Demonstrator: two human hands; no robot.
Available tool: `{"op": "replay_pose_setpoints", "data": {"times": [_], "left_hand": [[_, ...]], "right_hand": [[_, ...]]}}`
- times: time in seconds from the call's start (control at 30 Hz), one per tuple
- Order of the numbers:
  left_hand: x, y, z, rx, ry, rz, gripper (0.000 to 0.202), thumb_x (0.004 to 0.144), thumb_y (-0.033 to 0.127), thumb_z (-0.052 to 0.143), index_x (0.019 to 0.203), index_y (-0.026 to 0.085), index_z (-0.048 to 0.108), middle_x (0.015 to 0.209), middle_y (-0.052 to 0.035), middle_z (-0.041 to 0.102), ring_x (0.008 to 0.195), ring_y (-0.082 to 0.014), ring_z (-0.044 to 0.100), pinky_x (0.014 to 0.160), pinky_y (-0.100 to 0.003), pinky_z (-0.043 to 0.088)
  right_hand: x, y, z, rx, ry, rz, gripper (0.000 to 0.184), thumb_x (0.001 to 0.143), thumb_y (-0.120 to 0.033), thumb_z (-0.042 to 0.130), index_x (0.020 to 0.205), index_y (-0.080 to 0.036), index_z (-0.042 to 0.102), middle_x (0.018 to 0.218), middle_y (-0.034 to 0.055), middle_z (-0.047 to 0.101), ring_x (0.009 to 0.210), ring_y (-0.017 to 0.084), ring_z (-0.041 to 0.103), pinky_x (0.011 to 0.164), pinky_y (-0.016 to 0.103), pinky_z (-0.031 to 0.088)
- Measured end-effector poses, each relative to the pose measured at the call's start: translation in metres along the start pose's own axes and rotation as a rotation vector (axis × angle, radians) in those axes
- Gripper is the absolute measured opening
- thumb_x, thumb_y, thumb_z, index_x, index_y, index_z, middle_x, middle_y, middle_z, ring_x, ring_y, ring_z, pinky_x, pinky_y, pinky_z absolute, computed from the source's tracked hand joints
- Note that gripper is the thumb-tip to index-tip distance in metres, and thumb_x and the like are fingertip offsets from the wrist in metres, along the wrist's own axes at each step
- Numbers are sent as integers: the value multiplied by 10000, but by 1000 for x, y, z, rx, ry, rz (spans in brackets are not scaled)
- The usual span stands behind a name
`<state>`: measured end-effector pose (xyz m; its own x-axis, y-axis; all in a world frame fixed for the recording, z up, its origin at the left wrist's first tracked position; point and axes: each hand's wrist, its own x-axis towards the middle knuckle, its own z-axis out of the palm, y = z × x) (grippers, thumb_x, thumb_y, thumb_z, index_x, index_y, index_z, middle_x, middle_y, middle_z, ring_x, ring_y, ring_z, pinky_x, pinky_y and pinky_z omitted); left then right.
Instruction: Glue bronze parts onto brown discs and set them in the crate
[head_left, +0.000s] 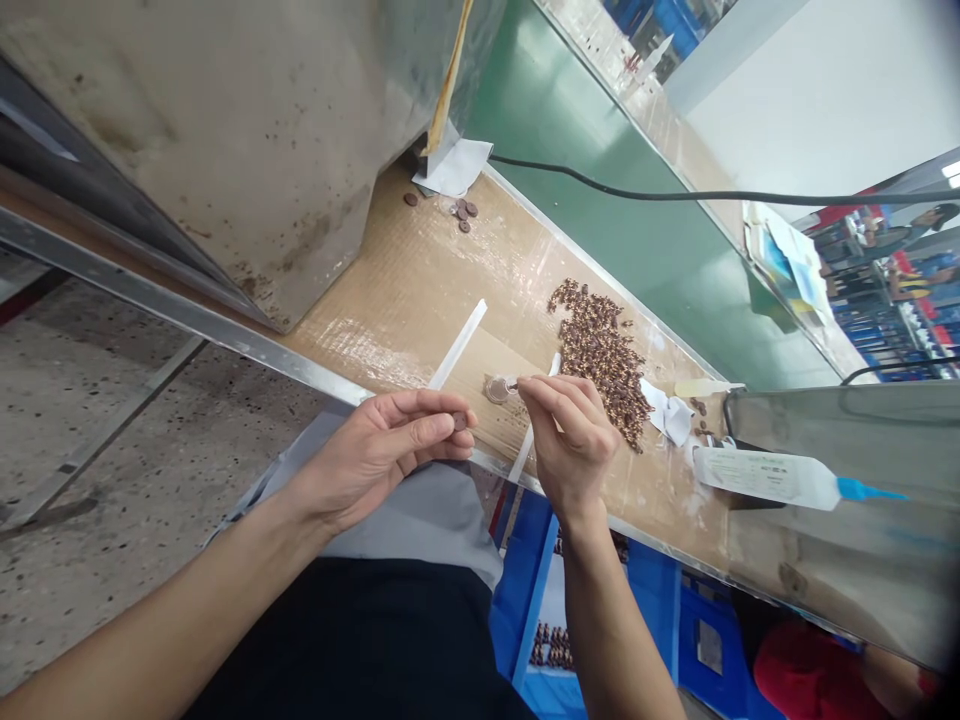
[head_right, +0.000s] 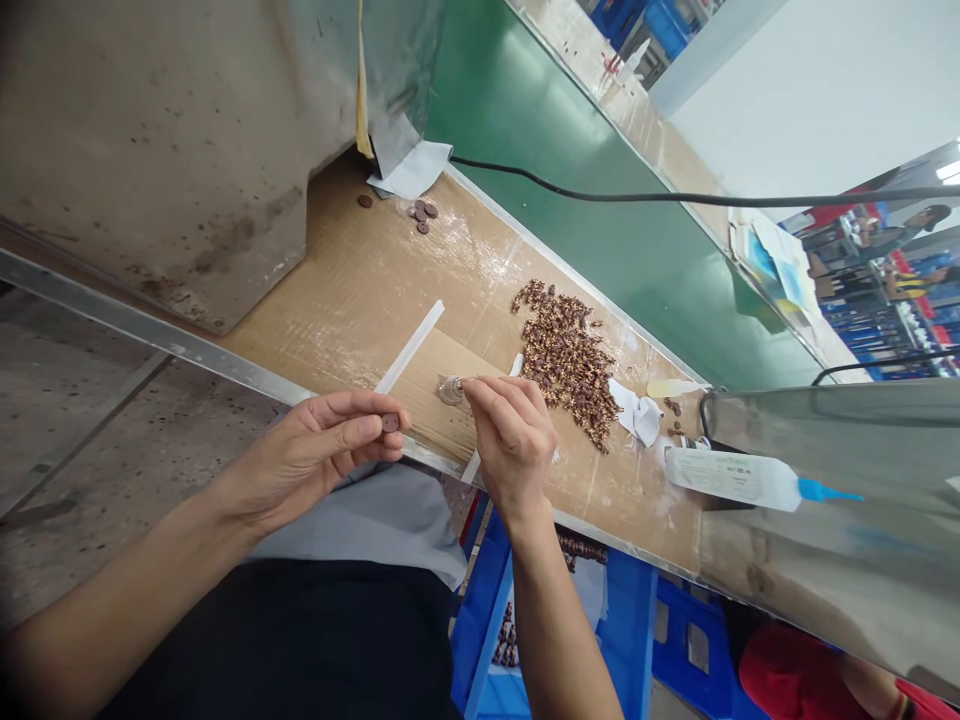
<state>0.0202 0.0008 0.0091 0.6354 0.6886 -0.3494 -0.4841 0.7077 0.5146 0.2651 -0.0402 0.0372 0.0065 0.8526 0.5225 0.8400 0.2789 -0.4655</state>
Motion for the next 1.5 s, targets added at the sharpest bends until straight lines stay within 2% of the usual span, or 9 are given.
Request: {"op": "replay_pose_setpoints", "data": {"times": [0.17,0.3,0.43,0.5,0.67,0.77,0.87,1.23,1.5], "left_hand": [[1,1,3,3,16,3,206,897,235,989,1083,183,917,1078,-87,889,874,-167,845,882,-251,715],[2,2,7,-5,16,11,189,907,247,984,1064,166,917,1049,-86,889,841,-152,840,846,-222,712],[4,-3,11,-44,-15,37,164,900,244,994,1019,163,915,1020,-99,895,825,-158,843,804,-218,713],[5,-6,12,-70,-19,47,173,875,253,1016,990,171,916,1008,-101,899,794,-159,843,766,-213,712],[5,-14,17,-113,-20,46,189,826,272,1056,933,191,922,962,-79,905,731,-139,833,718,-183,697],[5,-17,21,-133,-16,71,202,796,265,1074,911,196,924,911,-55,900,714,-128,828,720,-165,687],[4,-18,24,-149,-12,89,190,791,244,1075,901,208,925,876,-39,895,728,-126,833,747,-159,686],[3,-20,23,-132,4,81,185,804,253,1069,907,201,924,889,-54,902,769,-151,857,759,-173,696],[2,-19,24,-147,15,71,213,772,251,1089,888,197,918,869,-52,899,730,-148,858,741,-169,699]], "right_hand": [[1,0,1,9,6,-11,263,1119,-164,715,1218,-353,868,1118,16,880,997,254,786,927,477,662],[2,-6,-3,10,123,-18,268,1089,-135,753,1196,-354,865,1084,12,880,979,259,806,905,488,679],[2,-29,-12,87,292,108,217,1061,-169,799,1162,-351,864,1063,26,872,983,287,838,879,519,711],[0,-44,-14,206,324,207,193,1065,-176,791,1146,-336,861,1054,32,864,988,282,842,876,505,723],[-12,-73,-3,504,236,367,151,1080,-193,775,1132,-314,848,1088,32,861,1033,261,841,913,458,741],[-18,-81,7,623,218,453,99,1084,-237,787,1139,-300,840,1118,39,865,1053,260,849,911,440,749],[-22,-86,14,703,234,509,81,1079,-269,804,1146,-295,840,1110,37,862,977,246,854,876,423,756],[-20,-86,12,767,232,539,89,1057,-255,840,1131,-291,874,1081,34,870,973,235,855,824,367,753],[-20,-88,10,785,220,535,135,1057,-204,846,1138,-302,890,1099,19,872,1034,203,843,898,321,721]]}}
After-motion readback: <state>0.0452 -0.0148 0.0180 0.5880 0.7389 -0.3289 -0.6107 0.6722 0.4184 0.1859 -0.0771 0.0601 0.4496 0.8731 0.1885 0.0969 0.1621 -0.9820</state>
